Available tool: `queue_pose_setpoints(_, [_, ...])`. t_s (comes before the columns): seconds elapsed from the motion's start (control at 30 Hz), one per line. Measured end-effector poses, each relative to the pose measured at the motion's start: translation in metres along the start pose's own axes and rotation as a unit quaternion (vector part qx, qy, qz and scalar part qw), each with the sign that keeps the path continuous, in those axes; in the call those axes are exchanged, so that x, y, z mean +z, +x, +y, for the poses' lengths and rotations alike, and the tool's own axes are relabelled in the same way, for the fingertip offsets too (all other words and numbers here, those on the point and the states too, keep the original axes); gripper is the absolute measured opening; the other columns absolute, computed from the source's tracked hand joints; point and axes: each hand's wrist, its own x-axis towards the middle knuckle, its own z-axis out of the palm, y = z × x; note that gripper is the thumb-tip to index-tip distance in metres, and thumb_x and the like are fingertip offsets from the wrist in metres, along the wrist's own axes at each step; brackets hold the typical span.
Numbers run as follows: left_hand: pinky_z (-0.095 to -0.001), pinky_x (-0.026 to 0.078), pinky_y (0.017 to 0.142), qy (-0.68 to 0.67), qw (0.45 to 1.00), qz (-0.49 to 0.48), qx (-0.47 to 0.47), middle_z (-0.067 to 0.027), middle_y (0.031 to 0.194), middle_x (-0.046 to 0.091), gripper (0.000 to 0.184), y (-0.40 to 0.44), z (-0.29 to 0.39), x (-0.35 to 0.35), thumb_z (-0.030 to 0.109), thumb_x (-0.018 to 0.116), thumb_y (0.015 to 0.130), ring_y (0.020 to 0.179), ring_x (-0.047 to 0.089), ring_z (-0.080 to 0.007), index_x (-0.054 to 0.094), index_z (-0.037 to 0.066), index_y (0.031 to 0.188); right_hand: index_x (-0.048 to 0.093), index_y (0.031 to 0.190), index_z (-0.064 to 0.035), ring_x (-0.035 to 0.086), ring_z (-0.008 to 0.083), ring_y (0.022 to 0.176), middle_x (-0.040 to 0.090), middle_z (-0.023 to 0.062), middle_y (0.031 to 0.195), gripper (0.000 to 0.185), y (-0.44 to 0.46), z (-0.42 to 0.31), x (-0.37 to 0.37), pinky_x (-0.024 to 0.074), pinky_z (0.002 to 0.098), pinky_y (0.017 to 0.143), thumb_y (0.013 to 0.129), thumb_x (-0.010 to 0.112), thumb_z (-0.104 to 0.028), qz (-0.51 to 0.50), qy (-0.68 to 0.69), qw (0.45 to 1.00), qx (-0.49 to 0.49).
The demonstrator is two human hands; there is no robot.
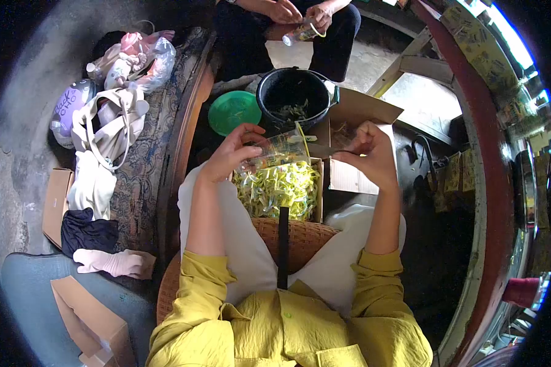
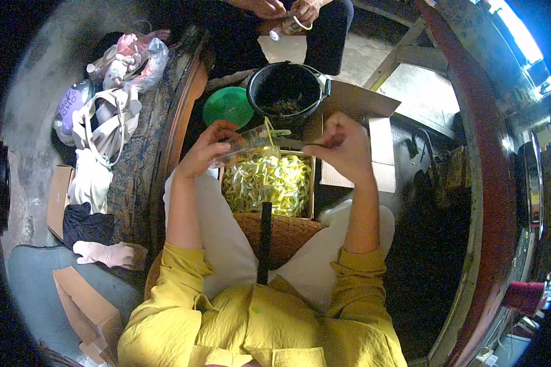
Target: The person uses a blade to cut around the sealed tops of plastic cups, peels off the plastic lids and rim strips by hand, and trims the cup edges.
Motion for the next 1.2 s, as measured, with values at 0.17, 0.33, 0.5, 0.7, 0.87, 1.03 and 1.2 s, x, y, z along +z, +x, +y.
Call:
queue_pose_setpoints(0.17, [-0.0234,0.047,0.058,0.000,0.999,-0.016,-0.033,-0.0095,0.101,0.054,0.046,-0.002,0.006,0.008,0.016,0.061,0.074,0.083,0.057,-0.0140,0.040,0.005,0.114,0.034,0.069,-0.0102,0.058,0.0078,0.061,0.050,-0.0008,0.060,0.044,0.001,0.005,0.018,0.0447,0.0200,0.051,0.059,0.075,0.003,-0.004,0.000,1.000,-0.012])
queue_pose_setpoints(0.33, [-0.0230,0.047,0.056,0.016,0.999,-0.025,-0.028,-0.0095,0.102,0.054,0.047,-0.002,0.005,0.005,0.017,0.061,0.073,0.082,0.057,-0.0136,0.040,0.005,0.114,0.033,0.068,-0.0107,0.058,0.0082,0.062,0.048,-0.0016,0.062,0.045,0.000,0.011,0.008,0.0451,0.0204,0.052,0.059,0.076,0.002,-0.008,0.008,1.000,0.023])
queue_pose_setpoints(0.5, [-0.0242,0.048,0.061,0.048,0.997,-0.034,-0.047,-0.0088,0.102,0.054,0.051,-0.006,0.010,-0.001,0.022,0.061,0.071,0.085,0.054,-0.0138,0.042,0.006,0.115,0.033,0.068,-0.0114,0.057,0.0079,0.061,0.049,-0.0014,0.063,0.046,0.001,0.020,-0.006,0.0466,0.0216,0.053,0.058,0.076,0.001,-0.015,0.002,0.999,0.041])
queue_pose_setpoints(0.7, [-0.0241,0.047,0.063,0.014,0.999,-0.033,-0.039,-0.0081,0.101,0.054,0.052,-0.008,0.011,-0.003,0.023,0.060,0.071,0.085,0.053,-0.0123,0.041,0.006,0.116,0.037,0.070,-0.0112,0.055,0.0074,0.062,0.052,-0.0004,0.065,0.042,-0.005,0.017,-0.024,0.0467,0.0206,0.055,0.059,0.075,0.003,-0.015,0.046,0.996,0.072])
queue_pose_setpoints(0.87, [-0.0252,0.047,0.068,-0.059,0.997,-0.040,-0.005,-0.0086,0.103,0.051,0.055,-0.006,0.001,-0.005,0.022,0.059,0.069,0.087,0.053,-0.0132,0.040,0.006,0.118,0.048,0.079,-0.0082,0.054,0.0078,0.062,0.053,-0.0011,0.068,0.032,-0.013,0.020,-0.029,0.0469,0.0207,0.057,0.061,0.073,0.002,0.028,0.120,0.990,0.065])
queue_pose_setpoints(1.03, [-0.0297,0.045,0.081,-0.153,0.988,-0.022,0.016,-0.0101,0.105,0.049,0.058,0.000,0.001,0.002,0.021,0.057,0.068,0.093,0.053,-0.0176,0.038,0.005,0.120,0.053,0.098,-0.0039,0.053,0.0075,0.069,0.052,-0.0016,0.072,0.030,-0.020,0.025,-0.009,0.0465,0.0211,0.063,0.071,0.063,0.004,0.107,0.285,0.951,0.057])
queue_pose_setpoints(1.2, [-0.0335,0.044,0.086,-0.225,0.969,0.038,0.092,-0.0091,0.108,0.047,0.052,0.011,-0.008,0.031,0.013,0.058,0.069,0.099,0.051,-0.0196,0.040,0.004,0.116,0.051,0.113,-0.0027,0.054,0.0112,0.079,0.056,0.0043,0.091,0.035,-0.017,0.051,0.023,0.0461,0.0233,0.069,0.079,0.058,-0.002,0.155,0.520,0.839,0.033])
